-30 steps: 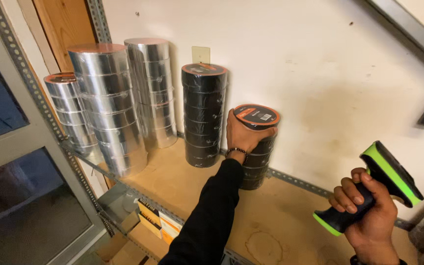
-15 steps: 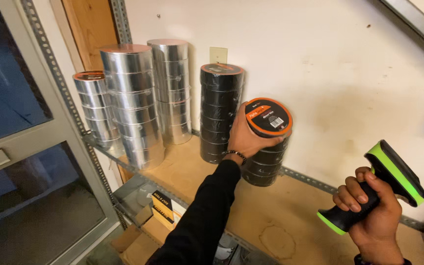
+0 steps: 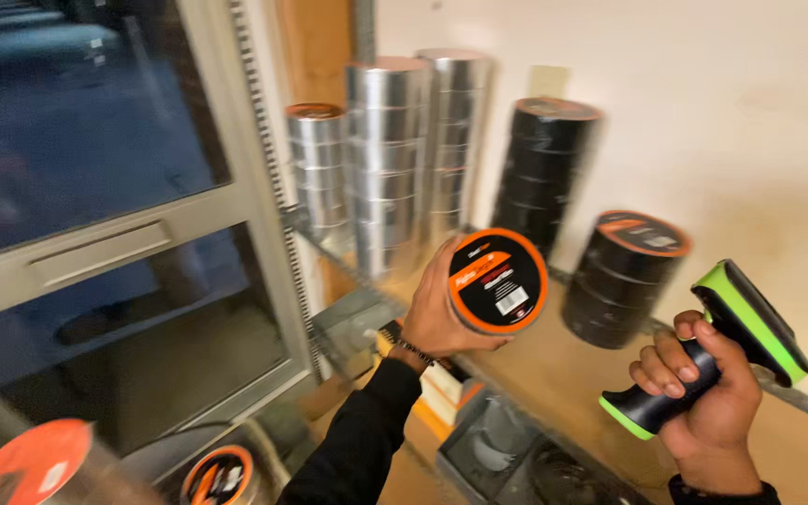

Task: The person repeatedly picks up rolls of duct tape from a metal shelf, scans them with a handheld barcode scanner, and places them into a wire cart. The person handles both silver and black rolls, stacking them in the cart after scanning.

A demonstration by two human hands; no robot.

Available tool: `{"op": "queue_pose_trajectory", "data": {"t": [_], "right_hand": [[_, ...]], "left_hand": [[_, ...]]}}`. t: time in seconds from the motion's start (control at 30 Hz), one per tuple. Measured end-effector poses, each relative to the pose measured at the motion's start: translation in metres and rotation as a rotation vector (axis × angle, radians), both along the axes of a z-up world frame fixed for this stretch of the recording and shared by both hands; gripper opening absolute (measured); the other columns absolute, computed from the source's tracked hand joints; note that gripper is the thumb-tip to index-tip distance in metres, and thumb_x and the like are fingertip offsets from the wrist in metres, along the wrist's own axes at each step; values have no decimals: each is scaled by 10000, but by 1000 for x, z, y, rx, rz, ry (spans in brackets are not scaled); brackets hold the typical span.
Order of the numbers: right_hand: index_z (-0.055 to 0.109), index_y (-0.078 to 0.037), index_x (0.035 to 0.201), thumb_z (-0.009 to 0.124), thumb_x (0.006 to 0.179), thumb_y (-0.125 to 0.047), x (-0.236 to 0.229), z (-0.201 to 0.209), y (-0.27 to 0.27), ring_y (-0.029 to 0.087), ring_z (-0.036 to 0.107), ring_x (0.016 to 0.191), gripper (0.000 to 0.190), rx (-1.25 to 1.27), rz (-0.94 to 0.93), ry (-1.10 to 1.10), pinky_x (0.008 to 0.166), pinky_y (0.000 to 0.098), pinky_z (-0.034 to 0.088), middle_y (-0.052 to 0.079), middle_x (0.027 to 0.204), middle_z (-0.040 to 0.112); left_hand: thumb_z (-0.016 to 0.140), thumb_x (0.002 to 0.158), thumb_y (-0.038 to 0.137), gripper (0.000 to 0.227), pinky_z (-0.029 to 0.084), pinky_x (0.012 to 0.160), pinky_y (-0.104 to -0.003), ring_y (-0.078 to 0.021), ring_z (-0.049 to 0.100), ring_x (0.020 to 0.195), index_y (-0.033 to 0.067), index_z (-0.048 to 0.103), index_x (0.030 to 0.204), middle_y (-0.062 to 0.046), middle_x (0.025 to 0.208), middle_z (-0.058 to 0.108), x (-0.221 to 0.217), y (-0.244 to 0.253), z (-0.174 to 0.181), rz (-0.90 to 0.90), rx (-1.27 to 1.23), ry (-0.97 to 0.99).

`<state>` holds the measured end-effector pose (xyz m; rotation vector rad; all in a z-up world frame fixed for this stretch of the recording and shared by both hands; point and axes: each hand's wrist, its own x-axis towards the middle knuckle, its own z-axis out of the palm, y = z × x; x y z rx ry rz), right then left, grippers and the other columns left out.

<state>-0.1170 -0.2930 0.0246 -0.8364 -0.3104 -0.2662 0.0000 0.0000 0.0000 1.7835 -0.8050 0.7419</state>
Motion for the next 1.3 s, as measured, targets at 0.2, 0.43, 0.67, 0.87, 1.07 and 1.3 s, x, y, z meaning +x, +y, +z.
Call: {"op": "queue_pose_trajectory", "data": {"t": [0.2,0.43,0.67,0.87,1.07,1.3], "right_hand": [[561,-163,940,582,1003,-258,26,-26,66,63,299,459,116,31,233,55,469,249,269,-71,599,344],[523,-150,951,595,990,-220,50,-68,144,79,315,440,108,-60,459,196,445,266,294,-64,593,335],[556,-103,944,588,1002,-211,50,-88,214,93,297,422,127,-282,570,325,437,291,269,-42,559,317],[574,-23,909,659,986,-155,53,-97,248,160,340,406,175,-683,675,409,410,347,298,38,568,355],[690,25,1003,791,967,-120,40,-76,274,201,397,458,180,-1239,811,519,441,315,286,102,592,433],[655,-15,881,813,968,-127,34,-66,283,195,413,435,212,-1346,839,462,470,336,326,107,560,472]], "left_hand": [[993,490,509,1389,379,1268,-452,-293,546,1454,-24,316,1580,-143,1541,556,-41,94,-48,142,-128,18],[997,505,450,1256,383,1239,-419,-271,546,1436,21,415,1531,-121,1514,571,-117,187,-96,326,-199,177],[1037,464,431,1341,403,1238,-437,-292,537,1441,6,375,1550,-132,1533,547,-182,245,-152,626,-209,340],[1011,467,550,1382,365,1250,-456,-318,445,1517,45,351,1572,-122,1591,489,-214,271,-180,822,-138,468],[1025,481,511,1390,385,1235,-460,-321,510,1457,-7,330,1568,-140,1551,516,-227,276,-194,835,-138,427],[1012,521,535,1378,336,1259,-500,-351,440,1507,18,312,1589,-163,1599,460,-233,277,-197,831,-98,464]]}}
